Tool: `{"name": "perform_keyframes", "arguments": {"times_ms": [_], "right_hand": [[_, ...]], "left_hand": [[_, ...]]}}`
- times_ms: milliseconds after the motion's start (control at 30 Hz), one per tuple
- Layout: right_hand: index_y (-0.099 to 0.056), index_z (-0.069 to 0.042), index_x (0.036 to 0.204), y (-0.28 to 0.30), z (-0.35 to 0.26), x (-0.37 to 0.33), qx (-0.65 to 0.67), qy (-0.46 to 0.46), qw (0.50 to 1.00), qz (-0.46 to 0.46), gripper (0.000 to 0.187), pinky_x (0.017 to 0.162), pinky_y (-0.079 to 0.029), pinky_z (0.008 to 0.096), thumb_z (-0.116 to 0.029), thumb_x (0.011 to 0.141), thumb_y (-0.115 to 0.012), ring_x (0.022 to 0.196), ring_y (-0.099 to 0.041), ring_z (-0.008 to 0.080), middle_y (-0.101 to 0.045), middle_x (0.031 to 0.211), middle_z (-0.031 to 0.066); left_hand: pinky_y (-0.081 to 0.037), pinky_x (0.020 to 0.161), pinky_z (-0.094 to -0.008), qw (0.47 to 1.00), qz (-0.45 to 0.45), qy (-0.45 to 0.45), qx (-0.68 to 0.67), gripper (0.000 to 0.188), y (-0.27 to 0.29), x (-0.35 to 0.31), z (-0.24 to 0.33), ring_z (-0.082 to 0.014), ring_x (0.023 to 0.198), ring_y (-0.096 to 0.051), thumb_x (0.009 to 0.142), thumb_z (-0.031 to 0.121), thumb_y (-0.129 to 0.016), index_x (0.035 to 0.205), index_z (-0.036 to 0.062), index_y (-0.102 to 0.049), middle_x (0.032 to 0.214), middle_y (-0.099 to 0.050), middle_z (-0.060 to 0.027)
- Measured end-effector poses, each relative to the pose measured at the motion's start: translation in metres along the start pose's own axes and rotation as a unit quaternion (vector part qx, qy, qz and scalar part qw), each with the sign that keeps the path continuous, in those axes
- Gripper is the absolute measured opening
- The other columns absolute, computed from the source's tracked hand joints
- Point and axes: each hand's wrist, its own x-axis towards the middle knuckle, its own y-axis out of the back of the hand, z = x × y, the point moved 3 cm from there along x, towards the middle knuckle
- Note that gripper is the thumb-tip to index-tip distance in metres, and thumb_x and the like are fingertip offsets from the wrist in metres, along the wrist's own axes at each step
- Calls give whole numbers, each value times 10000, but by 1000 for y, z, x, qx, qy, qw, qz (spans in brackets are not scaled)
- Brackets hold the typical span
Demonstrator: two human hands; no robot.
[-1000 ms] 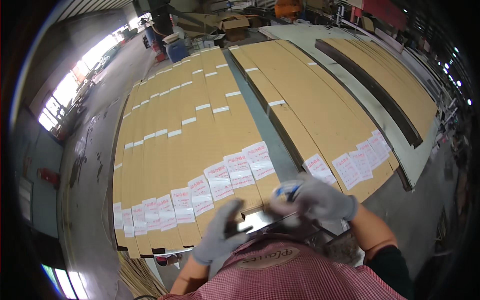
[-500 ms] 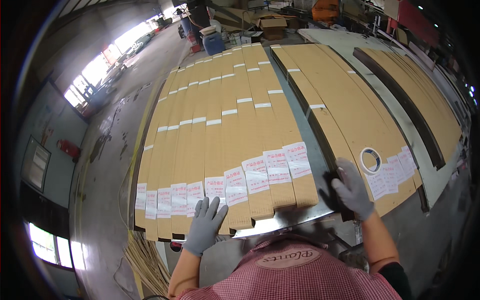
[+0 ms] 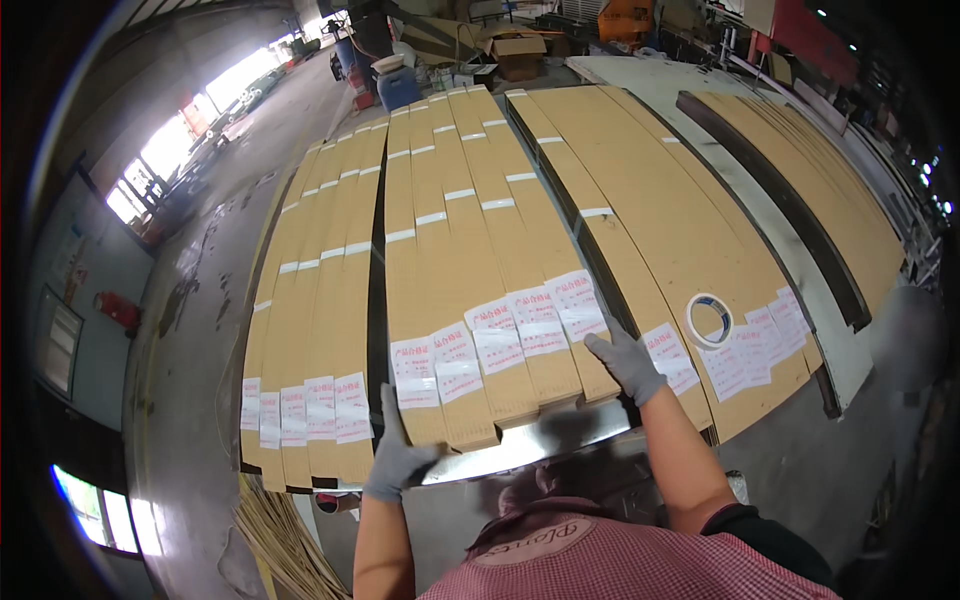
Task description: Apply adhesive tape to secure labels or components onto stacked boards or products.
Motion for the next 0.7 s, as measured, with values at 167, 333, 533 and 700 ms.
{"name": "perform_keyframes", "arguments": {"times_ms": [167, 333, 533, 700], "right_hand": [[-338, 6, 1448, 9, -23, -27, 32, -32, 999, -22, 647, 1030, -396, 357, -253, 917, -602, 1198, -543, 299, -564, 1303, 232], [-275, 18, 1482, 2, 18, -117, 138, -29, 988, -56, 709, 1081, -341, 345, -233, 910, -611, 1286, -446, 267, -461, 1416, 204], [-493, -8, 1278, 14, 17, -296, 312, -192, 930, -36, 403, 982, -440, 323, -221, 945, -570, 1118, -543, 168, -574, 1204, 101], [-516, -6, 1214, 0, 18, -328, 325, -192, 926, 27, 352, 925, -479, 322, -239, 956, -571, 1019, -581, 157, -600, 1119, 84]], "left_hand": [[-457, 975, -347, 984, 100, 120, -90, 778, -10, -7, 8, -234, 1210, -504, 885, 83, -511, 1547, 112, -104, 1417, -424, -119], [-418, 1032, -383, 990, 53, 119, -44, 732, -24, -101, 7, -251, 1301, -429, 922, 164, -535, 1541, 190, -146, 1449, -381, -125], [-345, 1088, -372, 984, -44, 170, 4, 1040, -3, -264, -22, -234, 1368, -356, 833, 776, -460, 1489, -11, -283, 1498, -363, -123], [-497, 873, -385, 930, -169, 79, 316, 498, 39, -242, -57, -240, 1017, -614, 1043, 336, -356, 1396, -12, -402, 1136, -628, -128]]}}
